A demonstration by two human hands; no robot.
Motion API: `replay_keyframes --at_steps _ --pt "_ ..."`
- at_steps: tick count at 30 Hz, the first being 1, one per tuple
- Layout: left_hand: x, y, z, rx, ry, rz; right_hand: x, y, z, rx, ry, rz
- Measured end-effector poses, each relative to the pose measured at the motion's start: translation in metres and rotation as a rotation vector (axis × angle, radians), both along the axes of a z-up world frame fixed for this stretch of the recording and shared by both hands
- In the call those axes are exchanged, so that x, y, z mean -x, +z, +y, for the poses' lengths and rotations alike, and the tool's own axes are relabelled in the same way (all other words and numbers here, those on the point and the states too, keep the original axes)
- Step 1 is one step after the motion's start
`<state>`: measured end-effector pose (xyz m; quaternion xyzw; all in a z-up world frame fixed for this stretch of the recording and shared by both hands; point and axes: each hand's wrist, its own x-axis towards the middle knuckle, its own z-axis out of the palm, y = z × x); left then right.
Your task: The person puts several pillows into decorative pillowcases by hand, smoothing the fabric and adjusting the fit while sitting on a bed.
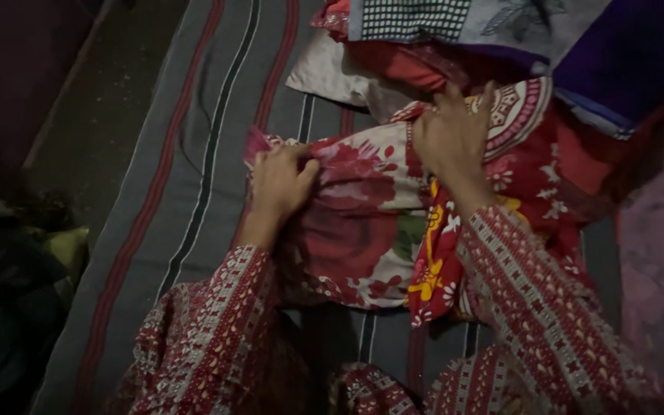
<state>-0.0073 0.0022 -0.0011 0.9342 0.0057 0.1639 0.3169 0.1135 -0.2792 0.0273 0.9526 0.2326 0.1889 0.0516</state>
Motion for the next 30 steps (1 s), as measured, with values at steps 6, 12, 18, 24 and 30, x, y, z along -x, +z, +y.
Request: replay_keyframes --at_steps 6,12,18,24,30 --pt "0.04 -0.01 -0.002 0.053 0.098 -0.091 0.073 0.002 0.01 -0.321 0.064 0.08" --pt "0.092 -0.019 -0.006 0.297 0.388 0.185 0.161 -0.02 0.011 -0.325 -0.162 0.144" --pt "0.109 -0.011 0.004 0.521 0.432 0.422 0.236 -0.029 0.017 -0.42 -0.368 0.109" --pt "0.12 -0.003 -0.001 0.416 0.334 0.38 0.277 -0.071 0.01 -0.467 -0.436 0.075" --pt "0.124 0.04 -0.014 0.305 0.407 0.377 0.28 -0.077 0.014 -0.459 -0.35 0.144"
